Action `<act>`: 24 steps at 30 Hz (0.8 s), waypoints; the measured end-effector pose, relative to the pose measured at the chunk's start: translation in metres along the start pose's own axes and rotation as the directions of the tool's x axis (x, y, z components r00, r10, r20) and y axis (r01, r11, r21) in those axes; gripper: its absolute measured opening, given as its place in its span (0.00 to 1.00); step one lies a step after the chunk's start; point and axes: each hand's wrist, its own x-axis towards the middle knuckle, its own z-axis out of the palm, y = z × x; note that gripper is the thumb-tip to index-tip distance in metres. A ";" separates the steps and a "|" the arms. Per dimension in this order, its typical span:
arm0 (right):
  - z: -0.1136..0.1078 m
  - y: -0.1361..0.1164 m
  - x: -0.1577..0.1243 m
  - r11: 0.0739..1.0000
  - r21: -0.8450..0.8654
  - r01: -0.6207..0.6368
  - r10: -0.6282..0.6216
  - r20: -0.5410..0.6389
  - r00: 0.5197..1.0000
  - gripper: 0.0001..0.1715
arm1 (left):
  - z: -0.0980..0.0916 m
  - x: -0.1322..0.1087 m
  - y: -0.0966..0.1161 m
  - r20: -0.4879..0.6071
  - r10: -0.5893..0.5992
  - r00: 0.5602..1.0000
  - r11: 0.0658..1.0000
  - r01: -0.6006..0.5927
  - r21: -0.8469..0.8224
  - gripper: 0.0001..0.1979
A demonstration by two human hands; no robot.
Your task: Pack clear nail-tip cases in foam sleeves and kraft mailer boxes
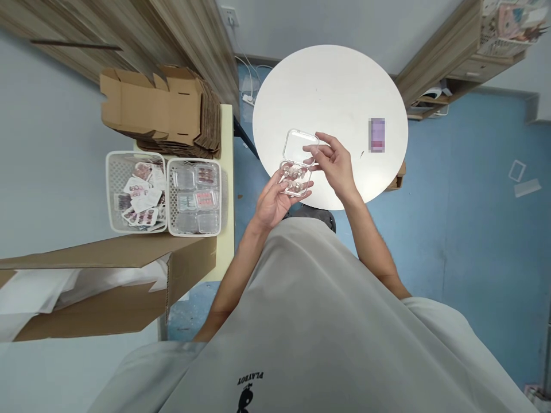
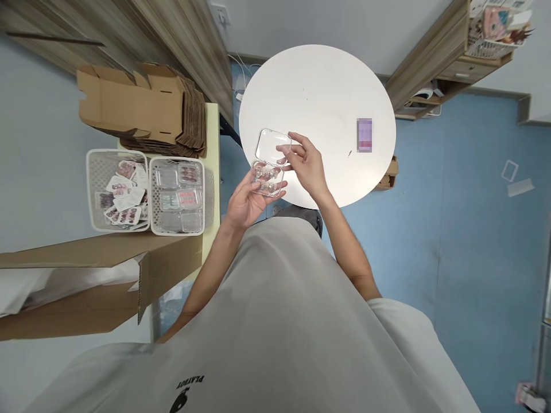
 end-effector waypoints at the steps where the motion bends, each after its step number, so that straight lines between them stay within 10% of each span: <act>1: 0.000 0.000 0.000 1.000 0.002 -0.005 0.005 -0.006 1.000 0.47 | 0.000 0.000 0.000 0.001 -0.001 1.000 1.000 0.001 -0.009 0.33; 24: -0.003 0.001 -0.002 1.000 0.021 -0.016 0.017 -0.044 0.999 0.46 | 0.002 0.001 0.001 0.013 -0.031 0.999 0.999 0.031 -0.024 0.33</act>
